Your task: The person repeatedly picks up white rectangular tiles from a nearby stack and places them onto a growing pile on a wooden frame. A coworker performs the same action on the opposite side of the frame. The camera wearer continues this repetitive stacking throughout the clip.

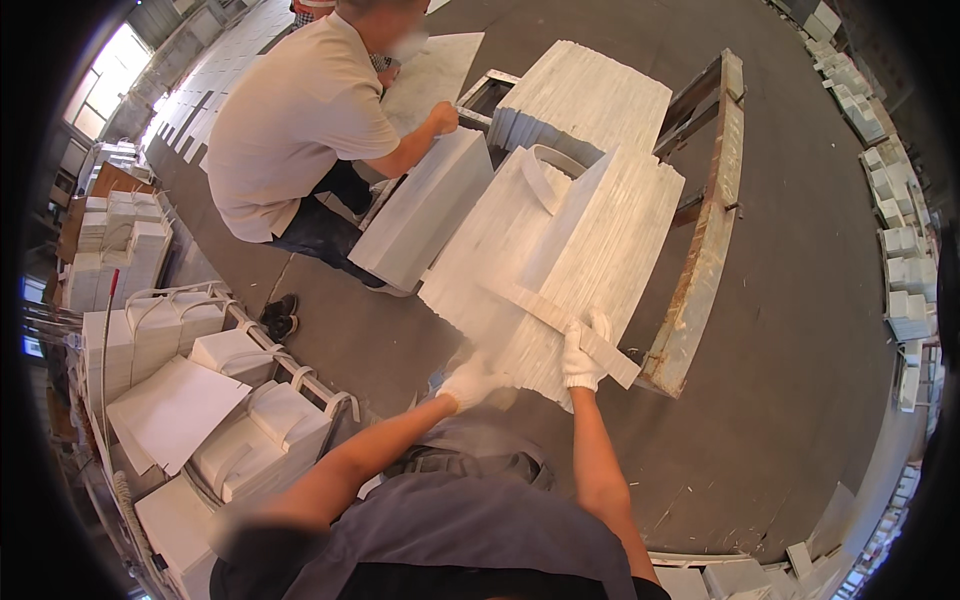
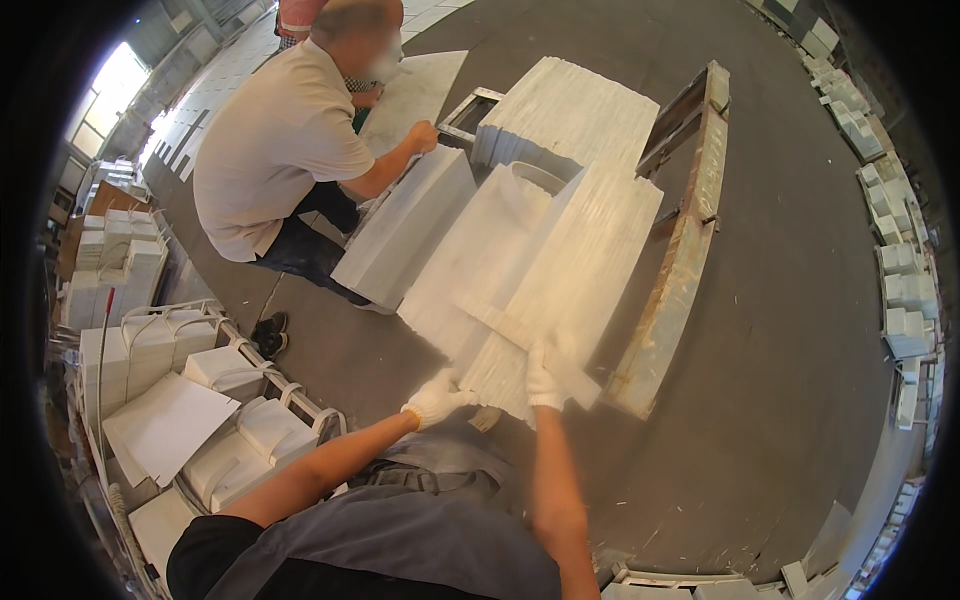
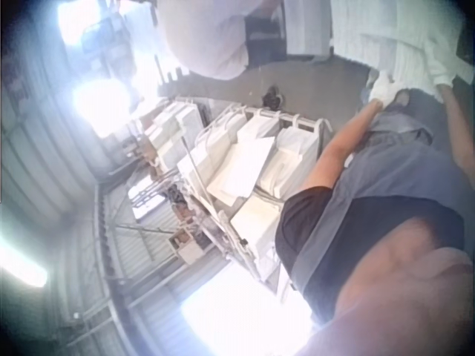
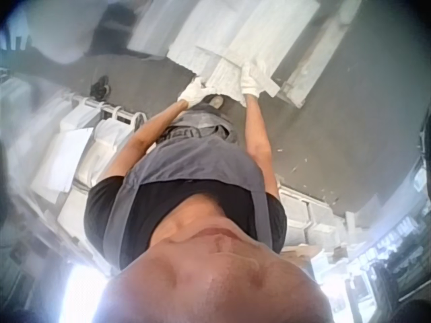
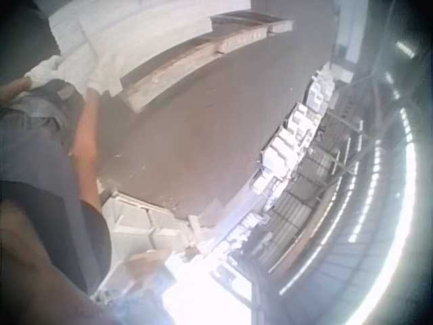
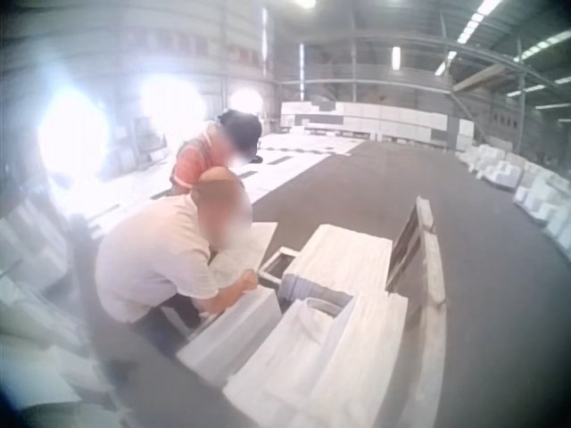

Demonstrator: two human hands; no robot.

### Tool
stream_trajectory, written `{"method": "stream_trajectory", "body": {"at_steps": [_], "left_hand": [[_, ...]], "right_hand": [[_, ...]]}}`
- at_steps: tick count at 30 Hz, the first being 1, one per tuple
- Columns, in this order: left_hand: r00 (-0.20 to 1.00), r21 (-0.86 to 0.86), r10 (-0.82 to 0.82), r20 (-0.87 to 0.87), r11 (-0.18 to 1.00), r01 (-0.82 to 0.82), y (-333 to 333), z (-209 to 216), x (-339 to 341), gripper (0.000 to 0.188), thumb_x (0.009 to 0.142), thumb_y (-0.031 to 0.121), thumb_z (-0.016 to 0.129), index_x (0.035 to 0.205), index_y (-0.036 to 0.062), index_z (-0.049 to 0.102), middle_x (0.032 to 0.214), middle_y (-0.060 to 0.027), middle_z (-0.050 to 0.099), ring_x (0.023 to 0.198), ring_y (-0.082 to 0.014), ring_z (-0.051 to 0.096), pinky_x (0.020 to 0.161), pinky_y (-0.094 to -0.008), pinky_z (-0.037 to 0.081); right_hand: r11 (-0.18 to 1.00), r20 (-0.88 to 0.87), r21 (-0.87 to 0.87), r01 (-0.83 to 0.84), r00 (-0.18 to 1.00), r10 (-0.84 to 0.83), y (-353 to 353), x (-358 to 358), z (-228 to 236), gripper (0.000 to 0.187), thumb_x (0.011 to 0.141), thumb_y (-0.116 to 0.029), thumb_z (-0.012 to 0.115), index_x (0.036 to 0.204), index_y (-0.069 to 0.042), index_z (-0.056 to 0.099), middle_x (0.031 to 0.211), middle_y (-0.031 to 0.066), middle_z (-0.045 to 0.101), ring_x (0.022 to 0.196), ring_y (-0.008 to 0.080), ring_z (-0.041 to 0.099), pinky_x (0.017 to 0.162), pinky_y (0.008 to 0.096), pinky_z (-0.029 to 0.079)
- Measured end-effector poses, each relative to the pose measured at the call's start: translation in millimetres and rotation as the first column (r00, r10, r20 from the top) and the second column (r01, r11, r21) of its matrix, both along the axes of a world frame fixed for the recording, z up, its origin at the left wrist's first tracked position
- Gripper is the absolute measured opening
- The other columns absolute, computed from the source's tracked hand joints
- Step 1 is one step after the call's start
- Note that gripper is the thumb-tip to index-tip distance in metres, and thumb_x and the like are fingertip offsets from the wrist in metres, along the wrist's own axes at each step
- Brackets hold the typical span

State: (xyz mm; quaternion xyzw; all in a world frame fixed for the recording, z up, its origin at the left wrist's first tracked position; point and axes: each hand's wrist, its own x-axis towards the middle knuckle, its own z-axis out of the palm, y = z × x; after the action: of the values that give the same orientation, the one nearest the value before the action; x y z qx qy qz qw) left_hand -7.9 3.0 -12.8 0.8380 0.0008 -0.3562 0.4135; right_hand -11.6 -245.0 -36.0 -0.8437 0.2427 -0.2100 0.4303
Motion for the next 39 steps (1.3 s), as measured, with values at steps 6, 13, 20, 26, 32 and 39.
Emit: {"method": "stream_trajectory", "body": {"at_steps": [6,13,20,26,32,39], "left_hand": [[0.997,0.025,-0.022,-0.077,0.999,0.024,3,9,3,0.095,0.088,0.062,0.081,0.149,-0.0056,0.056,0.136,-0.0292,0.07,0.128,-0.0401,0.067,0.11,-0.0444,0.05],[0.995,0.016,-0.029,-0.1,0.999,0.031,2,16,3,0.096,0.088,0.065,0.079,0.147,-0.0066,0.056,0.139,-0.0321,0.069,0.13,-0.0425,0.067,0.111,-0.0457,0.05],[0.998,0.02,-0.041,-0.049,0.999,0.042,2,10,1,0.096,0.089,0.063,0.08,0.148,-0.0072,0.054,0.135,-0.0322,0.07,0.126,-0.0449,0.068,0.108,-0.0482,0.052],[0.995,0.035,-0.065,-0.073,0.997,0.068,1,18,4,0.098,0.088,0.066,0.08,0.149,-0.0059,0.056,0.131,-0.0273,0.073,0.123,-0.0405,0.071,0.106,-0.0466,0.054],[0.996,0.071,-0.039,-0.076,0.996,0.045,-1,17,3,0.09,0.086,0.065,0.08,0.143,-0.0017,0.063,0.128,-0.0226,0.075,0.12,-0.0355,0.071,0.105,-0.0428,0.053],[0.998,0.088,-0.031,-0.062,0.995,0.036,-2,17,2,0.094,0.084,0.065,0.081,0.146,-0.0028,0.06,0.131,-0.0235,0.074,0.124,-0.0365,0.07,0.107,-0.0425,0.053]], "right_hand": [[0.998,0.07,-0.055,0.035,0.997,-0.032,3,3,-1,0.055,0.097,-0.029,0.078,0.141,0.002,0.066,0.143,0.0239,0.068,0.136,0.0415,0.063,0.117,0.0501,0.048],[1.0,0.013,-0.015,0.022,1.0,-0.022,1,0,-1,0.061,0.098,-0.028,0.075,0.148,0.004,0.061,0.149,0.0264,0.064,0.143,0.0404,0.059,0.122,0.0475,0.045],[1.0,-0.093,0.017,-0.015,0.996,0.016,0,0,12,0.065,0.102,-0.037,0.074,0.152,0.002,0.06,0.153,0.0275,0.062,0.144,0.0428,0.058,0.123,0.0488,0.044],[1.0,-0.049,-0.029,-0.013,0.999,0.011,-2,0,11,0.068,0.102,-0.038,0.074,0.154,0.003,0.059,0.154,0.0276,0.062,0.145,0.0432,0.057,0.125,0.0488,0.042],[1.0,-0.069,-0.028,0.007,0.998,-0.009,-3,-6,-2,0.067,0.1,-0.036,0.076,0.153,0.003,0.06,0.157,0.0262,0.059,0.148,0.041,0.054,0.127,0.0473,0.04],[1.0,-0.035,-0.006,-0.005,0.999,0.005,-4,-5,-3,0.063,0.099,-0.037,0.076,0.148,0.001,0.064,0.155,0.0258,0.06,0.148,0.0417,0.054,0.126,0.0479,0.041]]}}
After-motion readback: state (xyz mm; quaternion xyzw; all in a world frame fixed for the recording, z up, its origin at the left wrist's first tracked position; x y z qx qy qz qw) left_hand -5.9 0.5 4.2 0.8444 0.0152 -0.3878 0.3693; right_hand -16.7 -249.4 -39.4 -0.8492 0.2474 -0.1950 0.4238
